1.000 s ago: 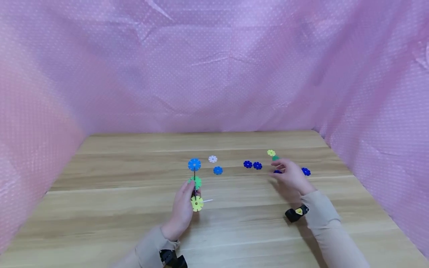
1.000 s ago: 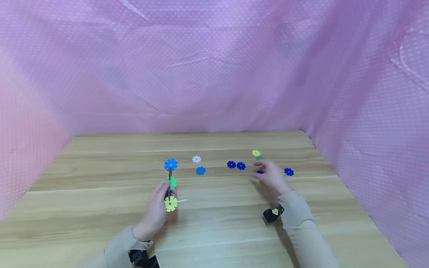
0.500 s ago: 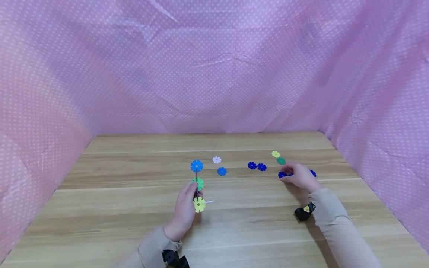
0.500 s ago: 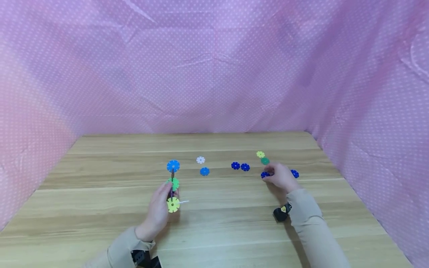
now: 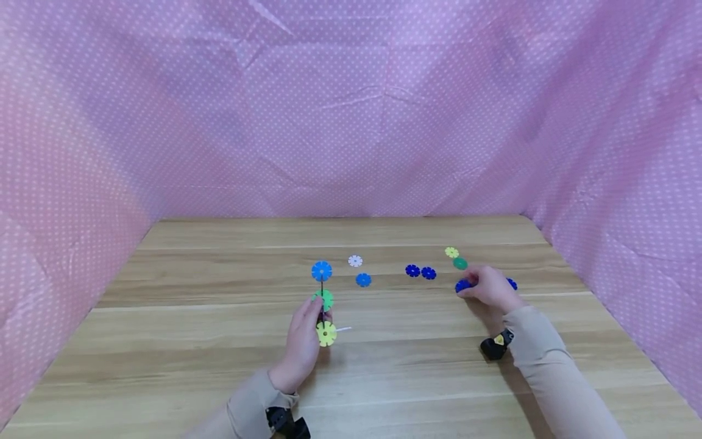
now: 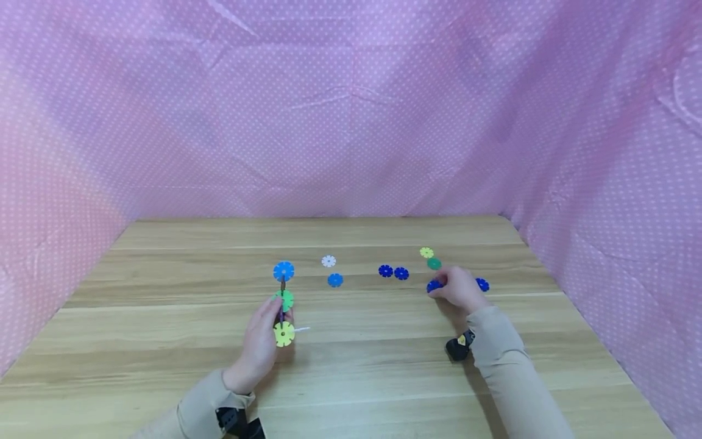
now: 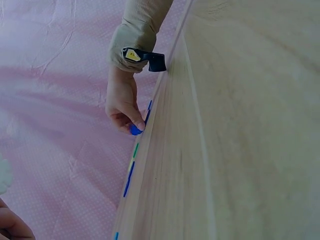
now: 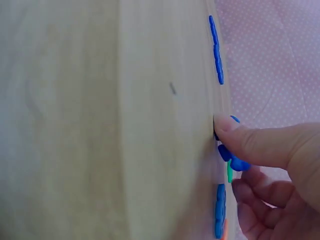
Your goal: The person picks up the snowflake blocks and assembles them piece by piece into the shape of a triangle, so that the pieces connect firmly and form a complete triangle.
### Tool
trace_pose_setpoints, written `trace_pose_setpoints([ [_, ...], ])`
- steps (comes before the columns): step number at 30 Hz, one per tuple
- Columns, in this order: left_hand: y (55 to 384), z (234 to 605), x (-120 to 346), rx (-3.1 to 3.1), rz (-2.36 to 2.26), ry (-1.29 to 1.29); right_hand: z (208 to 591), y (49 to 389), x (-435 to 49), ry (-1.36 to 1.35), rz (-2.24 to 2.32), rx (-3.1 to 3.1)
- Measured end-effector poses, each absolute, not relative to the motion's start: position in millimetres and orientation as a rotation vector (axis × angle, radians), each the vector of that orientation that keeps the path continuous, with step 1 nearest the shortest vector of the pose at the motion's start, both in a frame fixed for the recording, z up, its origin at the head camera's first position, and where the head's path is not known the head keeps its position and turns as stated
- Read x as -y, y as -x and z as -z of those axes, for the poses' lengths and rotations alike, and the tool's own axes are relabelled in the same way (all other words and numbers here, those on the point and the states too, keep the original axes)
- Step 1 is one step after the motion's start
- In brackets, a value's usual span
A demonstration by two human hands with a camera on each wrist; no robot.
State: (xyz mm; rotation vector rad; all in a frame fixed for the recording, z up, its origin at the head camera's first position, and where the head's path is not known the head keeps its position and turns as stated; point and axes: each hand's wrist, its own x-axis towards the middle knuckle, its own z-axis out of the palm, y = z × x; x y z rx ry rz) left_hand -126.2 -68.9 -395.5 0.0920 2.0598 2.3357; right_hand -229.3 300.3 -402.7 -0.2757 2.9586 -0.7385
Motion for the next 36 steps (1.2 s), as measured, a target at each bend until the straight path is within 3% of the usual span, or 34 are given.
trace_pose_setpoints([
  [11,131,391,70,-2.109,-2.372,-0.061,396,213,-274,-0.015,1.146,-2.990],
  [36,136,387,67,-2.108,-2.378,-0.100,397,179,-182,0.248,1.609,-2.441],
])
